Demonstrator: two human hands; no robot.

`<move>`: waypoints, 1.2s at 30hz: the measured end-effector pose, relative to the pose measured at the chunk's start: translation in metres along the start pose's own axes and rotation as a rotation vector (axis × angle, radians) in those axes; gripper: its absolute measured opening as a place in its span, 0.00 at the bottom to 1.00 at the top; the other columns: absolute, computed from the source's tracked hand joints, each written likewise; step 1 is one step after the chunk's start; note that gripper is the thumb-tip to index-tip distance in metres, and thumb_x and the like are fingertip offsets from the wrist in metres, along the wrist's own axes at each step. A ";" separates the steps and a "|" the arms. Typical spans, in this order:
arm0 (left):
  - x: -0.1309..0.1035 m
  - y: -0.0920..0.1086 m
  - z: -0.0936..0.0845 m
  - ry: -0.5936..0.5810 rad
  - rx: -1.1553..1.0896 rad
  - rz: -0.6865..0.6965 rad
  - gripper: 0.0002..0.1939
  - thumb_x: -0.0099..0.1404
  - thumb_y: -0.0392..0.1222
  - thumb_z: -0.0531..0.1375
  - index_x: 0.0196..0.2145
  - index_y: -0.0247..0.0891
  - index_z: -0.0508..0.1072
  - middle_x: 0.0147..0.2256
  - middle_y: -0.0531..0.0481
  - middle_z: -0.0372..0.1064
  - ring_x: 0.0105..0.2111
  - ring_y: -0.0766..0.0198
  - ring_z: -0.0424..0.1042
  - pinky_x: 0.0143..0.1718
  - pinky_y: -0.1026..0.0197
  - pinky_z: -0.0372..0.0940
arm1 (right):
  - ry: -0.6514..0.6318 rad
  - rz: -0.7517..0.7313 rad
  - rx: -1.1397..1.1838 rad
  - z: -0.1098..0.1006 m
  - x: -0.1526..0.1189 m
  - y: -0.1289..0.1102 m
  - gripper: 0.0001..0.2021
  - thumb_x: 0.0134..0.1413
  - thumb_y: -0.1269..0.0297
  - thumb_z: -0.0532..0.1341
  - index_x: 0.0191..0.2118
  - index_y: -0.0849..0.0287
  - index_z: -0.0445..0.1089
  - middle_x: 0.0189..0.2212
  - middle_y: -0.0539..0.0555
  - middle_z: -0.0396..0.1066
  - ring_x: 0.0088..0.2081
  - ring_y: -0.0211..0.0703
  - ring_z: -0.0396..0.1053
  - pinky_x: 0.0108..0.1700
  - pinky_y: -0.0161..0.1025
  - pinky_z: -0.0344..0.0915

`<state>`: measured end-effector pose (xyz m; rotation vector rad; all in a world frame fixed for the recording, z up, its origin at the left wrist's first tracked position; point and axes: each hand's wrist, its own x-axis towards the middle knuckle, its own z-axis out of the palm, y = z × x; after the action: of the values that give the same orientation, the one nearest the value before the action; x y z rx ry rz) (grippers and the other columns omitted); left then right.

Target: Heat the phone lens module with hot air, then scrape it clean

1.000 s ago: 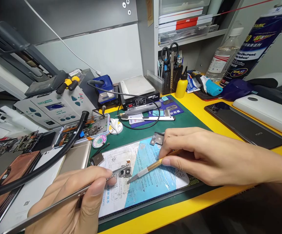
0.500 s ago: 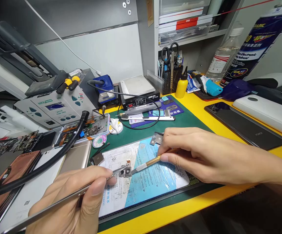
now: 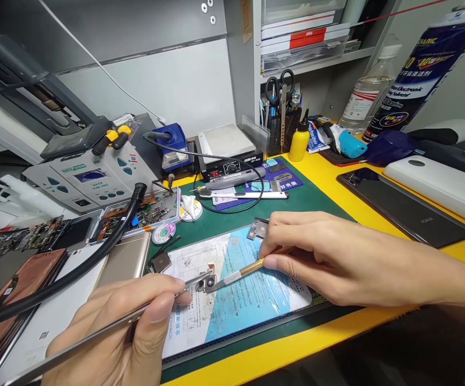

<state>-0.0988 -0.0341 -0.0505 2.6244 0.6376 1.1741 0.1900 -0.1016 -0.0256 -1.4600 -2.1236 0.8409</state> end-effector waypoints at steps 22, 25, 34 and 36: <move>-0.002 0.001 0.000 0.002 0.062 -0.014 0.06 0.76 0.34 0.56 0.44 0.42 0.73 0.34 0.57 0.79 0.33 0.71 0.77 0.45 0.67 0.66 | -0.020 0.028 -0.040 0.000 0.001 0.000 0.04 0.69 0.62 0.63 0.45 0.50 0.75 0.39 0.52 0.71 0.39 0.46 0.70 0.38 0.40 0.66; -0.002 0.001 0.001 0.002 0.053 -0.016 0.06 0.76 0.34 0.56 0.44 0.42 0.72 0.33 0.57 0.79 0.33 0.70 0.77 0.44 0.66 0.67 | -0.007 0.035 -0.037 0.000 0.000 -0.001 0.04 0.69 0.61 0.63 0.44 0.51 0.75 0.38 0.52 0.72 0.38 0.46 0.70 0.38 0.40 0.66; -0.001 -0.001 0.000 -0.014 0.027 -0.009 0.07 0.76 0.33 0.56 0.44 0.42 0.73 0.34 0.57 0.79 0.32 0.70 0.78 0.42 0.66 0.68 | 0.009 0.040 -0.047 0.000 -0.001 -0.001 0.04 0.69 0.61 0.63 0.44 0.49 0.76 0.38 0.51 0.73 0.38 0.45 0.71 0.38 0.39 0.67; -0.002 -0.001 0.000 -0.010 0.030 -0.006 0.07 0.75 0.33 0.56 0.44 0.42 0.73 0.34 0.57 0.79 0.32 0.70 0.78 0.43 0.66 0.68 | 0.009 0.042 -0.054 0.001 -0.001 -0.001 0.04 0.69 0.60 0.63 0.44 0.50 0.76 0.38 0.52 0.74 0.38 0.45 0.72 0.38 0.39 0.68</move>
<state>-0.1004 -0.0344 -0.0519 2.6501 0.6660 1.1573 0.1893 -0.1025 -0.0257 -1.5379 -2.1311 0.7966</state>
